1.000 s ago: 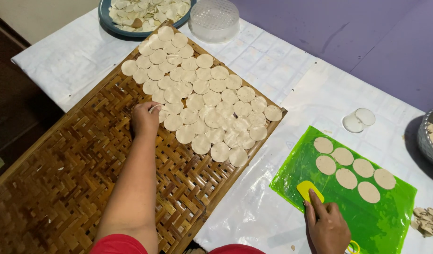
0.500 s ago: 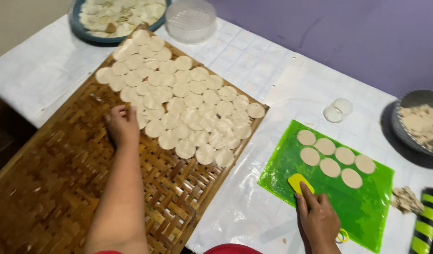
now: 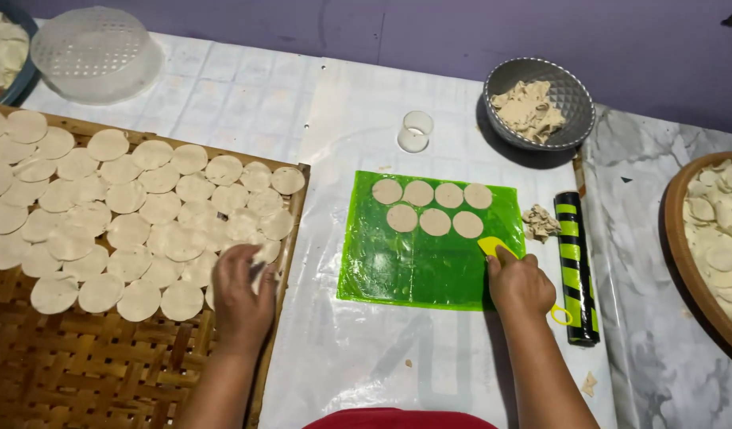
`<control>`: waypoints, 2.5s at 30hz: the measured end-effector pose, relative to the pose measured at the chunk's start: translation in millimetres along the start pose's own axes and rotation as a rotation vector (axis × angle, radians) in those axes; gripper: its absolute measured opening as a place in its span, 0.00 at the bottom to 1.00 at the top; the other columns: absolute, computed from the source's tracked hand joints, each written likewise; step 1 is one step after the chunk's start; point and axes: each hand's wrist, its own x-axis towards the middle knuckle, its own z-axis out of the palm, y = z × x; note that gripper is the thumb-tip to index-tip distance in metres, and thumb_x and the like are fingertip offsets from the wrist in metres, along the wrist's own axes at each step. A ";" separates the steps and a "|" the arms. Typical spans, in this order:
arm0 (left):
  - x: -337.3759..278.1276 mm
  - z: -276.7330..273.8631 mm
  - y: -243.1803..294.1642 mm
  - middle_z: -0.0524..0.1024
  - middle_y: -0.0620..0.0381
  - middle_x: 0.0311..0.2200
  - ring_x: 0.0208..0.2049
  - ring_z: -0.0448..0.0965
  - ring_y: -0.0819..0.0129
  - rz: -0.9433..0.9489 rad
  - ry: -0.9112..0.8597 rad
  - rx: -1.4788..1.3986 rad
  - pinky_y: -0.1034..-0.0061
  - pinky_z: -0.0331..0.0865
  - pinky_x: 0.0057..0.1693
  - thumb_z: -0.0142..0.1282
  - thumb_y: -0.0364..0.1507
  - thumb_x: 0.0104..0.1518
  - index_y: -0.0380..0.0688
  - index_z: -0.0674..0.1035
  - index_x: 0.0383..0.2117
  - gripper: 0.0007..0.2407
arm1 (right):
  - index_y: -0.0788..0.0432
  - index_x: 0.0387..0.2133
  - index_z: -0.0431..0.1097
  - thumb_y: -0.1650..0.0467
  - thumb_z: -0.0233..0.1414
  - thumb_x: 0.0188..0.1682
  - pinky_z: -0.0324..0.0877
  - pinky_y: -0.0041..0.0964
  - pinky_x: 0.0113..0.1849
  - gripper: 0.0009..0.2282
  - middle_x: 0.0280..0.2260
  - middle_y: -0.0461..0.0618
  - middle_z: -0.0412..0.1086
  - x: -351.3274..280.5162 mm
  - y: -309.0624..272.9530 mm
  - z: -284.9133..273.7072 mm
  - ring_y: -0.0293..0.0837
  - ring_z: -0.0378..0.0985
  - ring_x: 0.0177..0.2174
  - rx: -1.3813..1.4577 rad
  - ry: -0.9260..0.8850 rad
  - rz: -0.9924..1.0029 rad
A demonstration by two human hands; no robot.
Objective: The recorder is cutting small circles from flattened dough and then rolling out a new batch of dough on a table.
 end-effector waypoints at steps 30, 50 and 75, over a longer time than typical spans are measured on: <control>-34.4 125.2 -0.2 0.77 0.45 0.53 0.55 0.77 0.60 -0.151 -0.288 -0.731 0.72 0.71 0.61 0.52 0.32 0.65 0.38 0.75 0.56 0.16 | 0.35 0.50 0.77 0.61 0.61 0.48 0.71 0.43 0.30 0.16 0.29 0.46 0.69 -9.6 -35.7 -18.9 0.46 0.74 0.26 0.472 0.212 -0.340; -8.4 -30.3 -19.2 0.82 0.55 0.43 0.35 0.84 0.65 -0.274 0.082 -0.080 0.71 0.77 0.42 0.56 0.36 0.61 0.45 0.83 0.44 0.12 | 0.33 0.50 0.76 0.58 0.58 0.49 0.71 0.43 0.30 0.15 0.28 0.45 0.69 -86.8 -102.4 -2.5 0.47 0.75 0.26 0.331 0.141 -0.596; 87.6 -188.9 -248.3 0.78 0.48 0.45 0.46 0.78 0.51 -0.283 0.755 0.294 0.63 0.72 0.53 0.68 0.28 0.54 0.41 0.85 0.39 0.09 | 0.38 0.52 0.76 0.61 0.59 0.47 0.73 0.42 0.29 0.18 0.24 0.51 0.67 -72.3 -96.9 26.4 0.45 0.75 0.23 0.371 0.093 -0.645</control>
